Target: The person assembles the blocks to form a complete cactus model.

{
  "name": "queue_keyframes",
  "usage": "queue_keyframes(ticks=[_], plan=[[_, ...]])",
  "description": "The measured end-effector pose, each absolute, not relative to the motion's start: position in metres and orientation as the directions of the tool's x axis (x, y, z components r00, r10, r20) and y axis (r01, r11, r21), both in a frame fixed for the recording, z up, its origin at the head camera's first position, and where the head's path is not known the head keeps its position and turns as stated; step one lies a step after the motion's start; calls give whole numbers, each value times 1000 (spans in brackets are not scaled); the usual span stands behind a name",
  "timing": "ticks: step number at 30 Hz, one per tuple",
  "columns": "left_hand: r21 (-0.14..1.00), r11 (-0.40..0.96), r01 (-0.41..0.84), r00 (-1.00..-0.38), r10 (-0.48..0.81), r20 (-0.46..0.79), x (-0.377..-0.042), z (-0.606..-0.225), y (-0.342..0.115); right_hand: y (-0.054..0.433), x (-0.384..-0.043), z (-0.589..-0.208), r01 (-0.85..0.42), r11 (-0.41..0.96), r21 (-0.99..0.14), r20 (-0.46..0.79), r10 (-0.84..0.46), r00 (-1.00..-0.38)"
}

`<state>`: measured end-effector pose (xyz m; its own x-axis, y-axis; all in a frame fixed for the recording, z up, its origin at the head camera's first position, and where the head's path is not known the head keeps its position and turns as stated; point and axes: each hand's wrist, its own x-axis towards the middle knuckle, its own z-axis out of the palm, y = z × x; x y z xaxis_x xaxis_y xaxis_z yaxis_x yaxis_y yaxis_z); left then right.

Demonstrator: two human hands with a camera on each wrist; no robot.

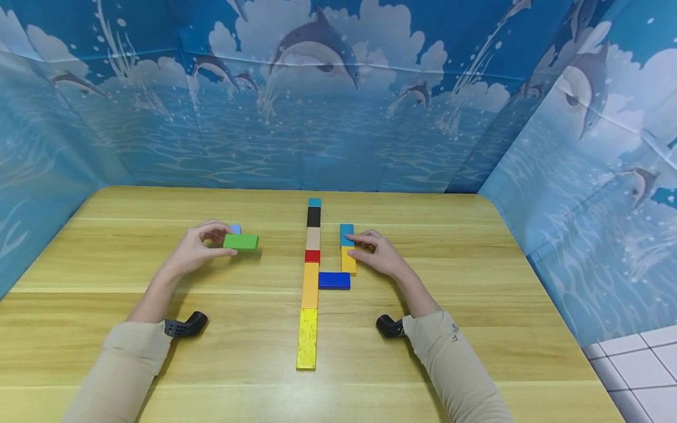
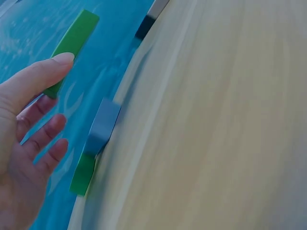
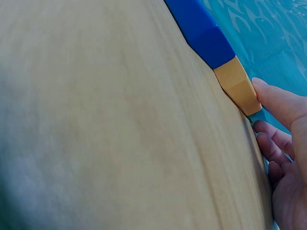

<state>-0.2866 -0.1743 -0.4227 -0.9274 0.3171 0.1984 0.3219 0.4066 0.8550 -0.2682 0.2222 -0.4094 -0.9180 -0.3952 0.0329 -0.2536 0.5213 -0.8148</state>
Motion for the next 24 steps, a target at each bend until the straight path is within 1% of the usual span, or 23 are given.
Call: queue_keyframes(ticks=[8, 16, 24], plan=[[871, 367, 327, -915, 354, 194, -274, -399, -137, 223, -269, -410, -257, 509, -821, 37, -401, -915], [878, 359, 317, -918, 347, 190, -289, -427, -119, 222, -269, -409, -262, 516, -815, 37, -405, -914], [866, 377, 329, -917, 345, 198, -292, -439, -104, 224, -269, -411, -274, 514, -813, 50, -406, -912]])
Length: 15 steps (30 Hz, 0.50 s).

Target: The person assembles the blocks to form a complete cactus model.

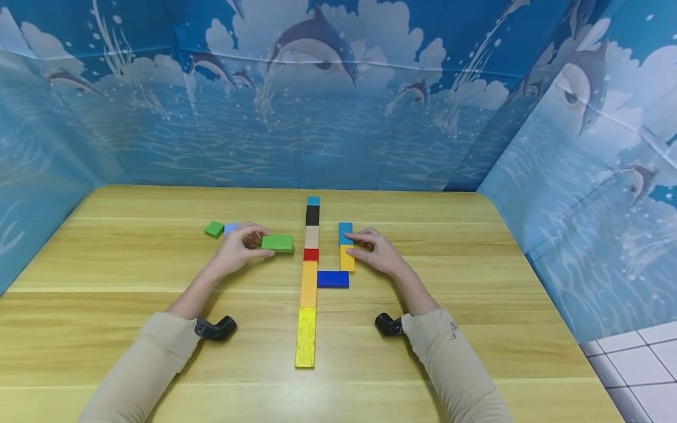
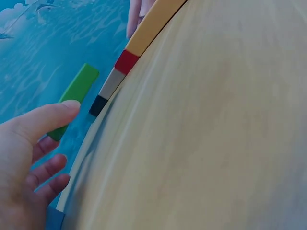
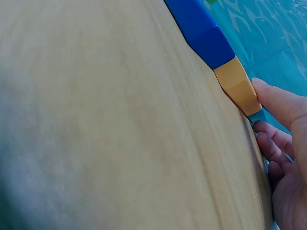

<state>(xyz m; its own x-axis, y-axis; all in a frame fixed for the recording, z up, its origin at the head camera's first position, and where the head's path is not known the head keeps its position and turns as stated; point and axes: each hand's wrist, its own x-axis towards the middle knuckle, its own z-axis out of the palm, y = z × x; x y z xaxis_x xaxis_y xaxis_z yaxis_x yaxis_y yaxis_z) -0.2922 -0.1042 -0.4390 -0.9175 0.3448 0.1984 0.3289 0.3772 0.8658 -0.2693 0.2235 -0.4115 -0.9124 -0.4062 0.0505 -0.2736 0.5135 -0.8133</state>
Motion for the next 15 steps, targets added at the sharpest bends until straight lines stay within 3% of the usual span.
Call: queue_keyframes(ticks=[15], plan=[[812, 441, 383, -904, 360, 231, -290, -444, -85, 224, -269, -411, -266, 515, -815, 42, -405, -913]])
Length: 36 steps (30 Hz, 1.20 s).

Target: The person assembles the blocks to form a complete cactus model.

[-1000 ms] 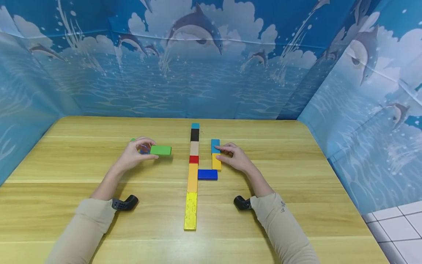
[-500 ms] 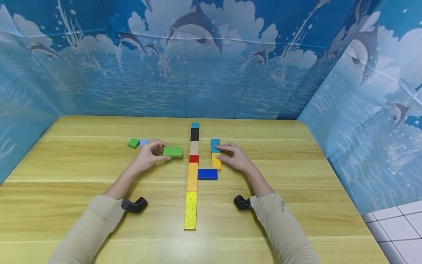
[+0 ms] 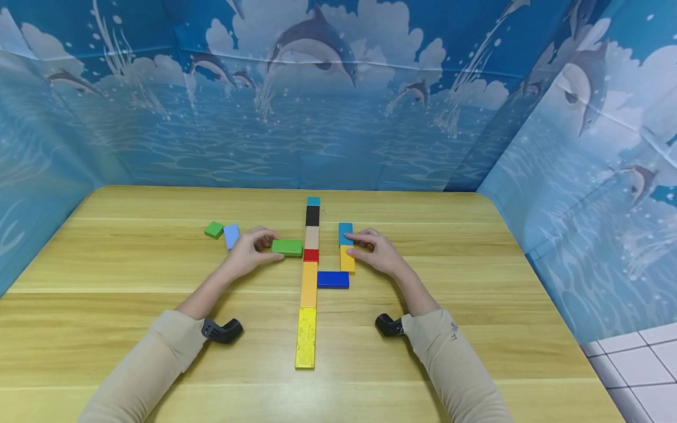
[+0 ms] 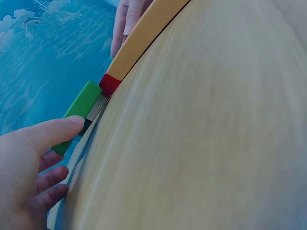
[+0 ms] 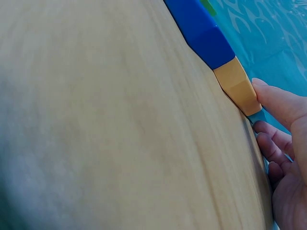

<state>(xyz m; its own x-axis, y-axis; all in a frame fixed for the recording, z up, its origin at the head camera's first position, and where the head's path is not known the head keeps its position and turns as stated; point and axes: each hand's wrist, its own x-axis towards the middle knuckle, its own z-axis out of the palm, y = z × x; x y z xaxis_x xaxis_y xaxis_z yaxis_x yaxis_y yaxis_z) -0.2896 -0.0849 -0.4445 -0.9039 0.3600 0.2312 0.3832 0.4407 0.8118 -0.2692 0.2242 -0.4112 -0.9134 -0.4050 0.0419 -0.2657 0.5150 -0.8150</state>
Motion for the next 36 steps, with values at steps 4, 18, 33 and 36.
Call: queue_keyframes(ticks=[4, 18, 33, 36], plan=[[806, 451, 383, -906, 353, 234, -290, -447, -84, 224, -270, -411, -265, 513, -816, 40, -407, -912], [791, 471, 390, -903, 364, 229, -290, -452, -81, 224, -269, -411, -266, 515, -815, 46, -400, -915], [778, 494, 389, -902, 377, 211, -291, -452, -81, 224, -270, -412, -259, 518, -815, 40, -396, -917], [774, 492, 398, -898, 381, 219, -291, -451, -81, 224, -270, -412, -261, 518, -815, 41, -396, -917]])
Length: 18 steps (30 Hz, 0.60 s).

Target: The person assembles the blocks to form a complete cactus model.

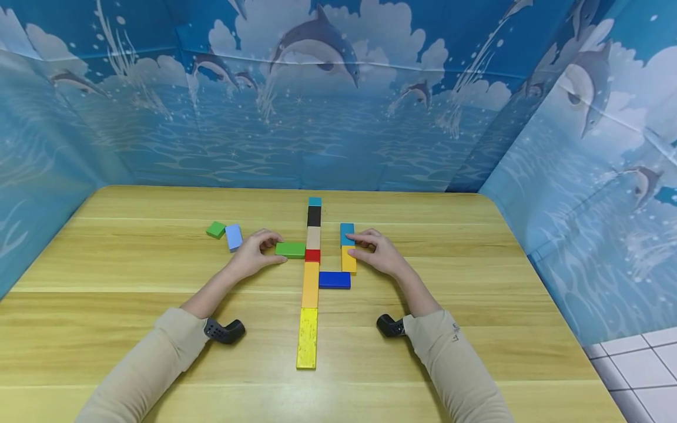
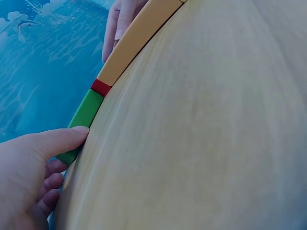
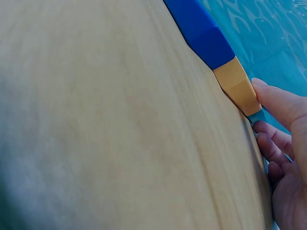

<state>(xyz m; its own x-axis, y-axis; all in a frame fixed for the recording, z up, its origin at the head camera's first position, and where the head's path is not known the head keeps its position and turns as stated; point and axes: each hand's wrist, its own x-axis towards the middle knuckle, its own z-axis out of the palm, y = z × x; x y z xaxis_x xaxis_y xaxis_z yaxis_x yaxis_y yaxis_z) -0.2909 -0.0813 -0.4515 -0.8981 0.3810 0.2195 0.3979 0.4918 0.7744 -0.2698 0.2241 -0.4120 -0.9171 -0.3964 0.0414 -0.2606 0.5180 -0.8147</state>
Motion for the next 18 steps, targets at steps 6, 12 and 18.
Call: queue_keyframes(ticks=[6, 12, 18], plan=[[768, 499, 401, -897, 384, 219, -291, -451, -81, 225, -270, -412, -263, 519, -813, 45, -396, -917], [769, 508, 388, -903, 375, 208, -291, -452, -80, 225, -270, -413, -261, 518, -815, 42, -397, -917], [777, 497, 387, -903, 375, 210, -290, -452, -80, 225, -270, -413, -262, 516, -816, 43, -397, -917]])
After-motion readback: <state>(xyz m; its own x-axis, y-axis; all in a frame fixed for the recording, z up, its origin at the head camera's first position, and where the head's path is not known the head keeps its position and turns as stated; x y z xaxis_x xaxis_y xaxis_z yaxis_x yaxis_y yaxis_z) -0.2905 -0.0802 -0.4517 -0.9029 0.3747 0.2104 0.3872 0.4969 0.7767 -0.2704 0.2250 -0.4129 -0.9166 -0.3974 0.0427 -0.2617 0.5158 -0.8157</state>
